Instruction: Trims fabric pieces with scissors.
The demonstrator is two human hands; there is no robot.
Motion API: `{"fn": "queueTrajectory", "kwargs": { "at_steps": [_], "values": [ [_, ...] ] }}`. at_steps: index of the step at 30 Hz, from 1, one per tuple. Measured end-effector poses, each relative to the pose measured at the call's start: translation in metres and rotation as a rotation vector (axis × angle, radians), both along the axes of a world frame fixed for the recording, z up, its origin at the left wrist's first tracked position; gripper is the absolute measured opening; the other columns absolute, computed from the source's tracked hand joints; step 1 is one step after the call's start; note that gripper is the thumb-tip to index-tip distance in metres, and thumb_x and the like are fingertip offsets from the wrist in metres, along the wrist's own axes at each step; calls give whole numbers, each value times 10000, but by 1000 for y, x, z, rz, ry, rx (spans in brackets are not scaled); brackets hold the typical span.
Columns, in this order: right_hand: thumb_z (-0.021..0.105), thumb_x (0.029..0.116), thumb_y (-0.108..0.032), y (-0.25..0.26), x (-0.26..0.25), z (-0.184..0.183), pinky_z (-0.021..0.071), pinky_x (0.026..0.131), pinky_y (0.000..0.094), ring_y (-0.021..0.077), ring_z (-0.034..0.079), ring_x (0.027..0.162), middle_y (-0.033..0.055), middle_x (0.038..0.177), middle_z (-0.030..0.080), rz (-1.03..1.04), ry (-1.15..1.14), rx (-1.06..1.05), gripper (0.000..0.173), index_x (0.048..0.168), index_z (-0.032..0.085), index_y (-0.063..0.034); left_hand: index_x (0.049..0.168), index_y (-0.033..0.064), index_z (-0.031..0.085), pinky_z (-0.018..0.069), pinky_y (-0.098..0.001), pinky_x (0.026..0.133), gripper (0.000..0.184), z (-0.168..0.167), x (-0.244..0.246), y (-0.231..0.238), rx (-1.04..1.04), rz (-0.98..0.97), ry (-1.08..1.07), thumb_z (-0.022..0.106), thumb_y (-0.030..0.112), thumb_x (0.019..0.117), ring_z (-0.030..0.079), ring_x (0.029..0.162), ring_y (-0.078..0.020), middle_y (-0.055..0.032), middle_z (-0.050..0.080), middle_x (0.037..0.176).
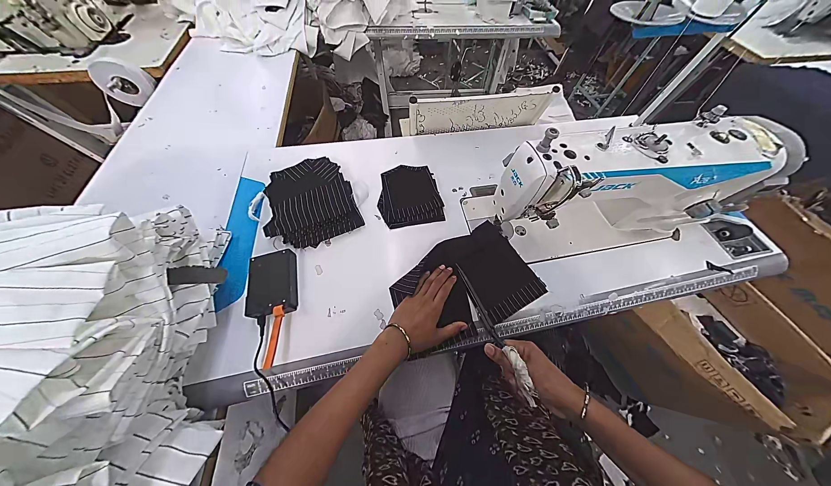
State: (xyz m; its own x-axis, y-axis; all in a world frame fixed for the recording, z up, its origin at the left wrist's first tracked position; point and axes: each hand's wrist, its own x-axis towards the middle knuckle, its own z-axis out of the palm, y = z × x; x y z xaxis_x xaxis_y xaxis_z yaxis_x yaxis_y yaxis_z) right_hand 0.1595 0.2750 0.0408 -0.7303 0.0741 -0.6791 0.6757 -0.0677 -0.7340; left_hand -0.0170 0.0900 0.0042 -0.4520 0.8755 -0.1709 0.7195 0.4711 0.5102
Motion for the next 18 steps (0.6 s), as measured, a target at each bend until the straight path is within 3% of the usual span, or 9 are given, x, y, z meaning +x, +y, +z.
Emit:
{"fn": "queueTrajectory", "kwargs": {
  "at_steps": [5,7,10,13,15,16,18],
  "values": [
    [556,1061,-377,4,-20,6,435,484,187,31,498,482,-68,583,513,52,-10,27,357,800,570,-134,1581,37,332,76,-452,1286,854,-2,-1,-1,28,-41,-5,543,607,981,145,1587,-245,-115,263,1684],
    [585,1050,-355,7,-19,5,429,483,196,34,490,478,-65,579,513,52,14,47,340,798,574,-127,1536,62,428,114,-473,1280,757,-5,-4,-5,91,-92,4,561,567,987,216,1570,-266,-112,350,1647],
    [587,1050,-329,12,-4,6,420,452,194,34,478,450,-63,559,506,25,25,19,348,765,567,-132,1331,49,639,215,-497,1256,518,-11,-8,-14,277,-113,-27,561,456,1020,373,1505,-293,-129,532,1519],
    [578,1048,-346,10,21,6,404,436,188,30,465,443,-66,561,497,-15,1,-40,354,755,555,-147,1117,25,721,295,-502,1220,393,-3,0,-16,311,-17,10,488,339,1071,520,1400,-286,-122,656,1368],
    [583,1044,-344,6,32,4,401,431,183,26,466,440,-66,560,497,-41,6,-83,345,762,554,-149,1039,-1,730,390,-523,1144,334,-2,11,-9,317,159,137,532,268,1047,626,1257,-338,-172,709,1220],
    [588,1043,-339,5,36,4,407,425,180,28,472,434,-61,554,500,-53,9,-101,346,758,552,-145,1080,-11,719,402,-536,1125,336,-2,14,-4,286,252,161,553,279,1036,619,1247,-377,-210,692,1224],
    [594,1040,-337,5,40,4,409,421,184,33,474,431,-57,550,498,-57,9,-110,343,762,546,-142,1295,-13,644,334,-567,1170,475,-3,12,4,204,386,111,582,369,1020,504,1367,-429,-254,590,1388]
  ]
}}
